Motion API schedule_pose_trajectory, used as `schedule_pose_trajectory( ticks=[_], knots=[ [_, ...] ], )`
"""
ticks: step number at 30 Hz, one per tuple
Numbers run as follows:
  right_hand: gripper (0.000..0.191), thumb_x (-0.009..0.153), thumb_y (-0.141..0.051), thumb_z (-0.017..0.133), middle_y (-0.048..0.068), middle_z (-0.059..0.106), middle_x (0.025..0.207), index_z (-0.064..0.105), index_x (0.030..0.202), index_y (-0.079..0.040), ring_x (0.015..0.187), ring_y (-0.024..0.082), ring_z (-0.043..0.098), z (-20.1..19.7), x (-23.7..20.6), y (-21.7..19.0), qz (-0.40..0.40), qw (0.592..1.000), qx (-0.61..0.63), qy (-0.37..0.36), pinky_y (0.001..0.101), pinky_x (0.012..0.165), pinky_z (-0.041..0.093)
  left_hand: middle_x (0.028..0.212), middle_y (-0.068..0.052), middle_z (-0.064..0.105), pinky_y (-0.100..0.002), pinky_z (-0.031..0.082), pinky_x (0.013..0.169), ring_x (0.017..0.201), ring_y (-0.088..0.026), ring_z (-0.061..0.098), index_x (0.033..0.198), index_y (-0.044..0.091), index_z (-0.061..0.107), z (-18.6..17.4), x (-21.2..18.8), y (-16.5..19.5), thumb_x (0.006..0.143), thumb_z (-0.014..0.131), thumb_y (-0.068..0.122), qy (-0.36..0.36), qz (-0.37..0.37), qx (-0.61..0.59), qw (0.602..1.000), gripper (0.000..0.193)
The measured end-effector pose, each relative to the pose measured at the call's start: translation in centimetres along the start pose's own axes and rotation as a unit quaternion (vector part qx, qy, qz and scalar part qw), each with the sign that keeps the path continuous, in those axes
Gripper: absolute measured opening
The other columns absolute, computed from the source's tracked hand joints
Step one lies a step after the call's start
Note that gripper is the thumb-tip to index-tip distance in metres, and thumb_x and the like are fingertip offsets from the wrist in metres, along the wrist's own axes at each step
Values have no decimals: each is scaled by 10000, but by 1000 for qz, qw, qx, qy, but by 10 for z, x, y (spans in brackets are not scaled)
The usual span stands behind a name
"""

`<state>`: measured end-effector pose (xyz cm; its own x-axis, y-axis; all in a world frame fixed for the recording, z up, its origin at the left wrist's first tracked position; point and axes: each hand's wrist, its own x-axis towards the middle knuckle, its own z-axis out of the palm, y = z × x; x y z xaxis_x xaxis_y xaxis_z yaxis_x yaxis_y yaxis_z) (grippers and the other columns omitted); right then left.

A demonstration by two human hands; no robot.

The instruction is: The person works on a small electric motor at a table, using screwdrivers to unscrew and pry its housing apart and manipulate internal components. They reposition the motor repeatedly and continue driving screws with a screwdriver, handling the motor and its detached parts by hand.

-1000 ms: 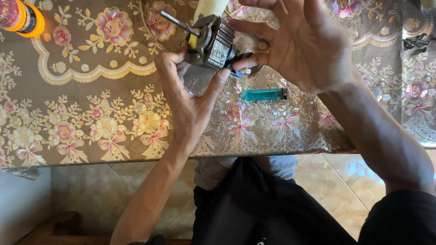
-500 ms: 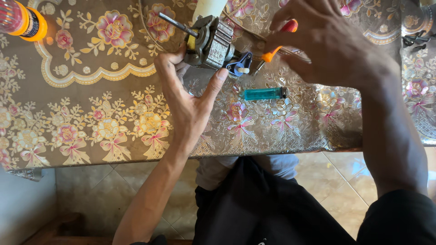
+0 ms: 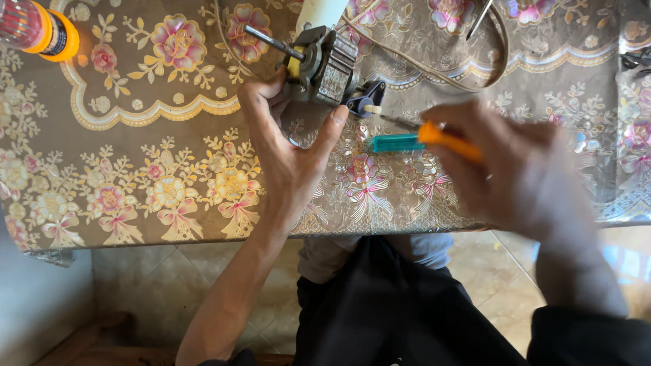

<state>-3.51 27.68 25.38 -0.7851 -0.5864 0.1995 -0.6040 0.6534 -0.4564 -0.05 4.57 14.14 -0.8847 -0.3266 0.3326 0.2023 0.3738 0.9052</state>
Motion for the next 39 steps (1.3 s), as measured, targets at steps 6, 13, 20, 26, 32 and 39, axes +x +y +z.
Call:
schedule_pose_trajectory(
  ticks=[6, 13, 20, 26, 32, 39],
  knots=[
    [205, 1018, -58, 679, 152, 730, 1076, 616, 1207, -12, 819, 271, 747, 42, -9, -26, 42, 995, 82, 45, 341, 681, 585, 1217, -112, 469, -328, 490, 1024, 1113, -154, 539, 1303, 11, 360, -2, -1, 1, 982, 855, 206, -15, 6, -15, 1000, 621],
    [186, 1041, -43, 678, 128, 732, 1027, 643, 1223, -26, 858, 236, 764, 50, -3, -22, 68, 991, 103, 59, 345, 700, 585, 1223, -112, 472, -331, 492, 1015, 1121, -159, 538, 1300, 17, 366, -2, 0, 1, 981, 856, 205, -19, 3, -18, 1000, 613],
    [166, 957, -39, 826, 118, 710, 967, 715, 1072, 5, 824, 224, 708, 24, 13, -7, -26, 993, 30, 113, 335, 682, 546, 1243, -113, 499, -334, 510, 1050, 1145, -169, 586, 1300, 25, 389, 0, 1, -1, 1003, 881, 255, -9, 6, -14, 1000, 619],
    [113, 976, -27, 829, 96, 717, 948, 738, 1034, 8, 844, 199, 688, 17, 33, 12, -105, 989, 36, 100, 323, 764, 535, 1246, -109, 487, -333, 548, 1026, 1136, -179, 630, 1295, 17, 416, 1, 5, -3, 998, 876, 332, -1, 15, -22, 1000, 631],
    [81, 981, -27, 809, 90, 721, 923, 743, 1017, 2, 862, 196, 682, 16, 33, 14, -105, 990, 26, 93, 329, 779, 531, 1269, -115, 479, -350, 534, 1049, 1176, -200, 603, 1296, 18, 416, 2, 6, -5, 1006, 879, 324, 2, 34, -3, 999, 626],
    [96, 958, -49, 822, 88, 722, 945, 744, 984, 2, 852, 200, 673, 12, 37, 9, -115, 989, 8, 89, 327, 750, 529, 1269, -119, 482, -355, 527, 1048, 1174, -205, 594, 1290, 18, 423, 2, 7, -5, 1004, 872, 341, 4, 33, 5, 999, 623]
  ],
)
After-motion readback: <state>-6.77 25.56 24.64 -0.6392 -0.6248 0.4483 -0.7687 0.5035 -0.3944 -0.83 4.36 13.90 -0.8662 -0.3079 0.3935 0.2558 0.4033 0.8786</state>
